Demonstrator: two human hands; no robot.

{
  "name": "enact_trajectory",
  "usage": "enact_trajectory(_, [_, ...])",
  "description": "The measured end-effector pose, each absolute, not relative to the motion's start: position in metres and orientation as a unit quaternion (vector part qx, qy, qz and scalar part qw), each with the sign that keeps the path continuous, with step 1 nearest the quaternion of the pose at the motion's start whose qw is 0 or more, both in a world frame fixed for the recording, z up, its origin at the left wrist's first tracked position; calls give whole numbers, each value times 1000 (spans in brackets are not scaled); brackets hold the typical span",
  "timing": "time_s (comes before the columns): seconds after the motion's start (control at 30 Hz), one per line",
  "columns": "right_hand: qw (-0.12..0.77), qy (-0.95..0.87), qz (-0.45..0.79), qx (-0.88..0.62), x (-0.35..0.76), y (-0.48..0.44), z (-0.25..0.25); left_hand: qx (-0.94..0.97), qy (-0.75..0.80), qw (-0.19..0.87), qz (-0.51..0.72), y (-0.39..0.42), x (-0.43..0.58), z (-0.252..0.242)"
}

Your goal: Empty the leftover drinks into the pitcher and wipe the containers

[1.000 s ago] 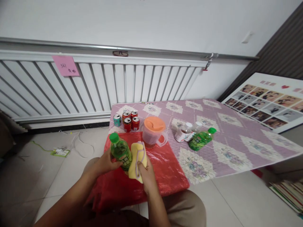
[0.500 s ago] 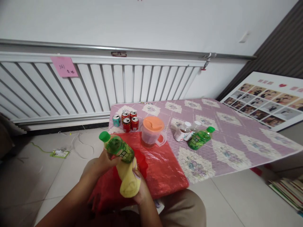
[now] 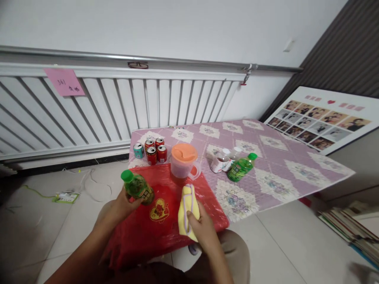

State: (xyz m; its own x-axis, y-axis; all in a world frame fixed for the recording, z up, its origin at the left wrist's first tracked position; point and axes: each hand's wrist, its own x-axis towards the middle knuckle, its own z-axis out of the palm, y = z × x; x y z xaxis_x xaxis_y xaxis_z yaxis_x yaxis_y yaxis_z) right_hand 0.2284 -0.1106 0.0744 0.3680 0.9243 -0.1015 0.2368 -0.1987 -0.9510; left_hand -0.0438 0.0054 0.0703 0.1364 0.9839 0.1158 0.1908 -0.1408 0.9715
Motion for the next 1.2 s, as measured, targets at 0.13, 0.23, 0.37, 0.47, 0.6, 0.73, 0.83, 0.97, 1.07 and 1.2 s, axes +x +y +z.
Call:
enact_trajectory(0.13, [368,-559,160,-726,244,-104,48,627,475,452,421,-4,-36,68])
enact_trajectory(0.23, [293,-563,133,-761,237,-104,27,632,473,448,420,-9,-31,67])
enact_trajectory(0.37, [320,-557,138,-754,223,-105,28,642,479,438,408,-16,-24,68])
enact_trajectory(0.47, [388,-603,215,-663,207,-107,50,649,478,440,397,-23,-15,76])
enact_trajectory(0.6, [399,-612,319,-603,180,-108,77,674,421,476,376,-31,0,92])
enact_trajectory(0.73, [428,-591,339,-594,165,-107,86,677,392,510,356,-37,9,99])
enact_trajectory(0.83, [475,-589,323,-568,164,-109,88,682,356,549,327,-40,14,98])
enact_trajectory(0.97, [522,-521,334,-586,181,-111,85,684,320,558,344,-33,15,102])
enact_trajectory(1.07, [549,-430,302,-650,219,-108,80,678,370,516,371,-9,5,102])
enact_trajectory(1.2, [600,-351,180,-696,294,-95,67,592,481,487,425,30,-20,77])
